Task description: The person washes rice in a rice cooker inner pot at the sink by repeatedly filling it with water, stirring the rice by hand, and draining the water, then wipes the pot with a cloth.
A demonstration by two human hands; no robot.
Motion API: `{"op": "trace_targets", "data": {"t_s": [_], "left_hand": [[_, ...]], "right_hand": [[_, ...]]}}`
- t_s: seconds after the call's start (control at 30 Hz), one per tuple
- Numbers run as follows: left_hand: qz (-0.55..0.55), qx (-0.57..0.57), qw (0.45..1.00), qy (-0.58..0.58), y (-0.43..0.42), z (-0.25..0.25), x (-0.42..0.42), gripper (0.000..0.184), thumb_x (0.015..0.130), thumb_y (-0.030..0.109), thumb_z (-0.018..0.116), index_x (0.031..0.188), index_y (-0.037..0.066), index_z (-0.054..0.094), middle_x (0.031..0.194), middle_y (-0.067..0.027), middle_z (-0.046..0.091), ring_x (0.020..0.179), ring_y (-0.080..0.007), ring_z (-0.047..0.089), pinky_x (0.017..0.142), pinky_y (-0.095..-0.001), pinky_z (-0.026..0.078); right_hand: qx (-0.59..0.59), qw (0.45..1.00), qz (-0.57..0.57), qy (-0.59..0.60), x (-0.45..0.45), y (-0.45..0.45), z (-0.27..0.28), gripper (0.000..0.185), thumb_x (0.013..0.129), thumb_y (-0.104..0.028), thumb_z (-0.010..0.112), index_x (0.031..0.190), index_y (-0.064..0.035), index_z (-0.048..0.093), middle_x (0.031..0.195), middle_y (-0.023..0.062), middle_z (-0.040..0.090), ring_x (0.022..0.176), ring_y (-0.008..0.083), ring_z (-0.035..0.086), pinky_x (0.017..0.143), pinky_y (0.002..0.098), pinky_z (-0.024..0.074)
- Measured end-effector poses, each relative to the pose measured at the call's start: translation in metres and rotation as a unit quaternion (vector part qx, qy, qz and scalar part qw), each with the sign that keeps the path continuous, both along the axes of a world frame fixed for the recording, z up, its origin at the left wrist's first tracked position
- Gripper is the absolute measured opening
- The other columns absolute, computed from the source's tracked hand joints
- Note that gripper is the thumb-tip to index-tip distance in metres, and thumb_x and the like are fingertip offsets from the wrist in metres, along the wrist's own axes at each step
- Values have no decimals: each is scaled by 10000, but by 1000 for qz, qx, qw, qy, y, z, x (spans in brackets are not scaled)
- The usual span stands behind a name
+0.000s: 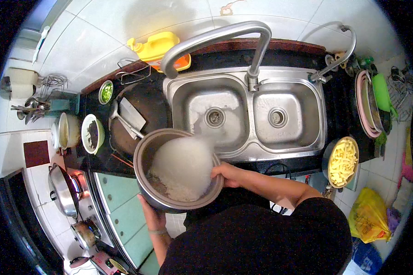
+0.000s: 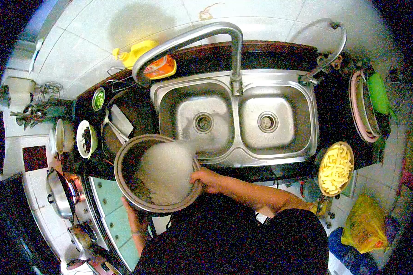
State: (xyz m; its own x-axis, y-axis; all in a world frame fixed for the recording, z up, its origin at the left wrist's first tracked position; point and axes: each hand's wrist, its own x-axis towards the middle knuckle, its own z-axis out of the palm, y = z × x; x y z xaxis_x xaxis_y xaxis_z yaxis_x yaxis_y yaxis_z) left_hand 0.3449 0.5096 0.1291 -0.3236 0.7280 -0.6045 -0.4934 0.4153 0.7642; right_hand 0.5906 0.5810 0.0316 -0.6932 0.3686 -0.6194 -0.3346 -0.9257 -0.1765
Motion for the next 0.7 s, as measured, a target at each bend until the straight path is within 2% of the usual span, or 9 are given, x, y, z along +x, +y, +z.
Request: {"op": "trace_targets", "data": {"t_s": [0.13, 0.43, 0.5, 0.53, 0.6, 0.7], "left_hand": [[-2, 16, 1000, 8, 0, 1, 0, 593, 847, 508, 294, 1211, 44, 350, 1209, -89, 414, 1102, -228, 395, 941, -359, 301], [-13, 22, 1000, 17, 4, 8, 5, 577, 855, 495, 284, 1208, 43, 349, 1218, -91, 404, 1104, -226, 394, 942, -364, 299], [-11, 22, 999, 22, 6, 12, 8, 571, 856, 492, 283, 1204, 44, 353, 1213, -90, 409, 1100, -225, 397, 940, -364, 302], [-11, 23, 999, 27, 7, 13, 9, 566, 858, 488, 283, 1200, 44, 356, 1208, -90, 413, 1096, -224, 401, 938, -363, 305], [-16, 20, 999, 21, 7, 13, 6, 561, 859, 485, 282, 1197, 44, 359, 1203, -89, 417, 1094, -222, 403, 936, -363, 307], [-24, 24, 999, 24, 7, 15, 7, 556, 861, 482, 281, 1194, 44, 361, 1197, -90, 422, 1090, -222, 406, 933, -364, 309]], "right_hand": [[28, 1000, 6, 5, -2, 0, -5, 390, 615, -92, 522, 997, -16, 497, 818, 91, 577, 748, 236, 569, 639, 364, 484], [12, 1000, 18, 18, 11, 11, 20, 386, 615, -81, 527, 998, -38, 503, 847, 80, 578, 765, 231, 568, 685, 363, 479], [15, 999, 24, 29, 13, 12, 20, 529, 625, -48, 515, 1137, 19, 398, 1003, 146, 530, 905, 245, 541, 810, 385, 437], [14, 999, 25, 30, 12, 11, 19, 529, 625, -48, 515, 1137, 19, 398, 1003, 146, 530, 905, 245, 541, 810, 385, 437], [3, 1000, 8, 10, 12, 9, 17, 352, 615, -97, 525, 958, -16, 532, 903, 97, 582, 819, 243, 565, 764, 387, 451], [1, 999, -9, 36, 14, 10, 26, 367, 621, -113, 523, 973, -8, 526, 900, 99, 582, 830, 249, 561, 783, 381, 442]]}}
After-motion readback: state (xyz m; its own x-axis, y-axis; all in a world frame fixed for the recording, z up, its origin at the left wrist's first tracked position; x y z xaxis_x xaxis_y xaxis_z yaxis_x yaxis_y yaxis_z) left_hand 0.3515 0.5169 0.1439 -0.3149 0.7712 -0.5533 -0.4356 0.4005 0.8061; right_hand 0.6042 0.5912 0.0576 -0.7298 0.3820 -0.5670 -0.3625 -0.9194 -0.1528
